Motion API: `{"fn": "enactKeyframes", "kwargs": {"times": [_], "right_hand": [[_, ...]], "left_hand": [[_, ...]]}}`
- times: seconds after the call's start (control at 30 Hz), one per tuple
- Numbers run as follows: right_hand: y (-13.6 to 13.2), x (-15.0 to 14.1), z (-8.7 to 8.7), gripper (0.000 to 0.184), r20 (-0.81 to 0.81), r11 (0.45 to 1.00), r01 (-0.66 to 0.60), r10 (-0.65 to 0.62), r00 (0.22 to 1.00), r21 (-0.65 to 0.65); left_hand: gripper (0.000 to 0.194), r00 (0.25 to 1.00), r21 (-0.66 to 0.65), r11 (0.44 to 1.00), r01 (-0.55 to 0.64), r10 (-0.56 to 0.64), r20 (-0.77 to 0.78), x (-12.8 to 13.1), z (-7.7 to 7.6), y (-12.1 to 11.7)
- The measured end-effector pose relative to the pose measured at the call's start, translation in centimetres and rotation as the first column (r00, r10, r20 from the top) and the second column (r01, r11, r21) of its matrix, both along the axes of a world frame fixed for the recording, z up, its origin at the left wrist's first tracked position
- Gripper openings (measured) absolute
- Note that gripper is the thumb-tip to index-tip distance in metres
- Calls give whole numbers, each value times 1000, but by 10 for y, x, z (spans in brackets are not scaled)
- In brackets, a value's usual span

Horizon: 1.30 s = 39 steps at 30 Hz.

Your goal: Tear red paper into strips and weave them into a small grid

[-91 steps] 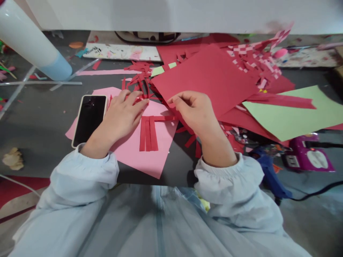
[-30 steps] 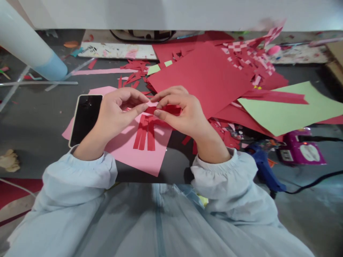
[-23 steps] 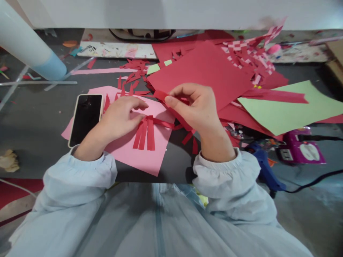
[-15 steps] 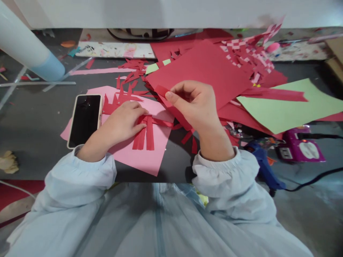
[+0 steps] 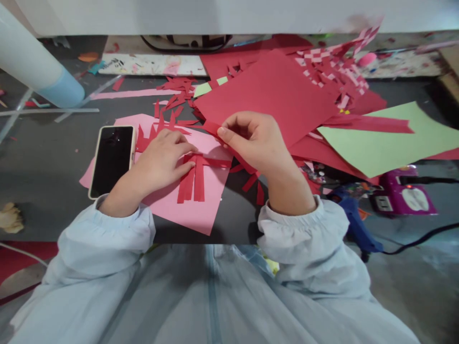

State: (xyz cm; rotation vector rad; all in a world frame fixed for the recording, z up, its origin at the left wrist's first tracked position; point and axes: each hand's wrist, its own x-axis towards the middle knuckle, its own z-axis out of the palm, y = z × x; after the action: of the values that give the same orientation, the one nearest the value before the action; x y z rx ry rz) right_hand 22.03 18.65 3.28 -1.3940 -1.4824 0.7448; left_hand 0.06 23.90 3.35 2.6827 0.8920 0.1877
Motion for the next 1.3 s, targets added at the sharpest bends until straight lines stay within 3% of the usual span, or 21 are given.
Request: {"fn": "enactKeyframes", "kwargs": {"times": [0.17,0.43,0.7,1.03,1.3], "right_hand": [[2,0,-4,19,7,997,-18,19,1000,-74],[3,-2,-2,19,68,996,40,-35,997,-76],[2,-2,-6,16,24,992,-15,18,1000,-124],[0,-2,-4,18,-27,988,-49,46,999,-146],[-2,-3,2,25,-76,985,-81,70,995,-155]], "left_hand": [[31,1000,-6,1000,11,-11,-7,2,1,-1],[36,998,-35,998,59,-59,-1,2,-1,-1],[35,996,-48,995,83,-85,-40,3,1,-1],[28,998,42,999,34,-32,-50,1,0,1],[34,1000,7,1000,-12,12,-12,-1,8,5]]}}
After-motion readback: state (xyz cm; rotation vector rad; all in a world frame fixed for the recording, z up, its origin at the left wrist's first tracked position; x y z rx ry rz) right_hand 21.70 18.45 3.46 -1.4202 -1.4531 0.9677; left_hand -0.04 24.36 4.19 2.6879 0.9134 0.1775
